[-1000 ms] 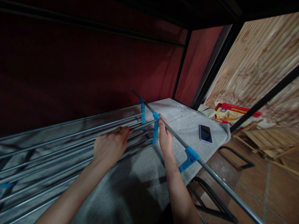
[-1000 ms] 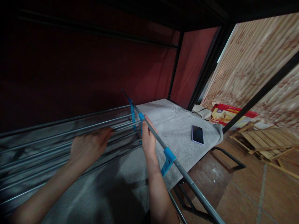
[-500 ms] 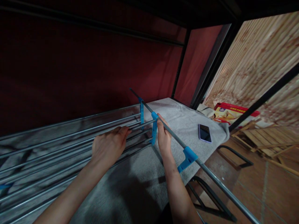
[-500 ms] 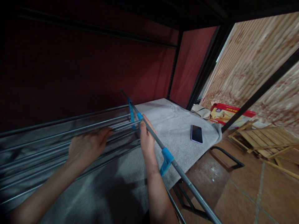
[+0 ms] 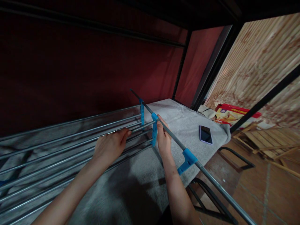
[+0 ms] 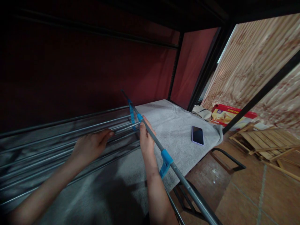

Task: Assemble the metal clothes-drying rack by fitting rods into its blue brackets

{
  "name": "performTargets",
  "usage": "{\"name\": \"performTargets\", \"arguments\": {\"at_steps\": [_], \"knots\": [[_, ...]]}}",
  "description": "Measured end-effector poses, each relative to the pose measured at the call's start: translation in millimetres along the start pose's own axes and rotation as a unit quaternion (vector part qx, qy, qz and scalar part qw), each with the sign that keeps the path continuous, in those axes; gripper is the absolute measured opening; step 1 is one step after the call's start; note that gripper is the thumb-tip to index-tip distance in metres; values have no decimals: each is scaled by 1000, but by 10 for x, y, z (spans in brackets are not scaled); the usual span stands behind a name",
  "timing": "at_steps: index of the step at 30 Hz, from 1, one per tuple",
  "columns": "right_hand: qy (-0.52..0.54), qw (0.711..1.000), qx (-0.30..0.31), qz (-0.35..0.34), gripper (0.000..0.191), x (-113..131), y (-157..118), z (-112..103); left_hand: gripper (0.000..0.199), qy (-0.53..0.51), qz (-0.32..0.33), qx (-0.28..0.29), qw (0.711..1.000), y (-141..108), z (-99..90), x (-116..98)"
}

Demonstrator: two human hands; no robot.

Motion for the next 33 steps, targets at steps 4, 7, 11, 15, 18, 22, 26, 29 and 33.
{"name": "performTargets", "arguments": {"at_steps": [4,7,11,15,18,22,26,29,33], "knots": [[14,1000,5,-9,51,-1,-11,12,49,35,-2,-26,999,-14,-58,-6],[12,1000,1,1,49,6,-16,8,46,39,11,-38,998,-47,-115,-44],[11,1000,-6,8,49,5,-18,12,45,34,20,-50,998,-66,-132,-67],[9,1000,-10,18,48,-29,-24,31,47,40,30,-56,997,-65,-130,-77],[10,999,-11,32,47,-64,-25,36,48,36,34,-68,996,-99,-148,-99],[23,999,-10,29,53,-108,3,32,47,6,49,-80,996,-173,-164,-143],[-20,999,35,22,57,-186,61,71,40,-21,86,-118,989,-250,-193,-149],[-61,997,52,20,57,-232,82,87,38,-35,115,-214,969,-459,-246,-69],[-101,994,47,15,56,-224,87,32,19,-106,49,-386,915,-1088,-147,377]]}}
Point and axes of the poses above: each hand's wrist, its own y-axis towards the middle knuckle, its own z-axis out of the palm, x = y × z, the point moved 3 cm from there along y, towards the middle knuckle, and after that the axes turned 3 degrees about x, right-handed, at the moved point
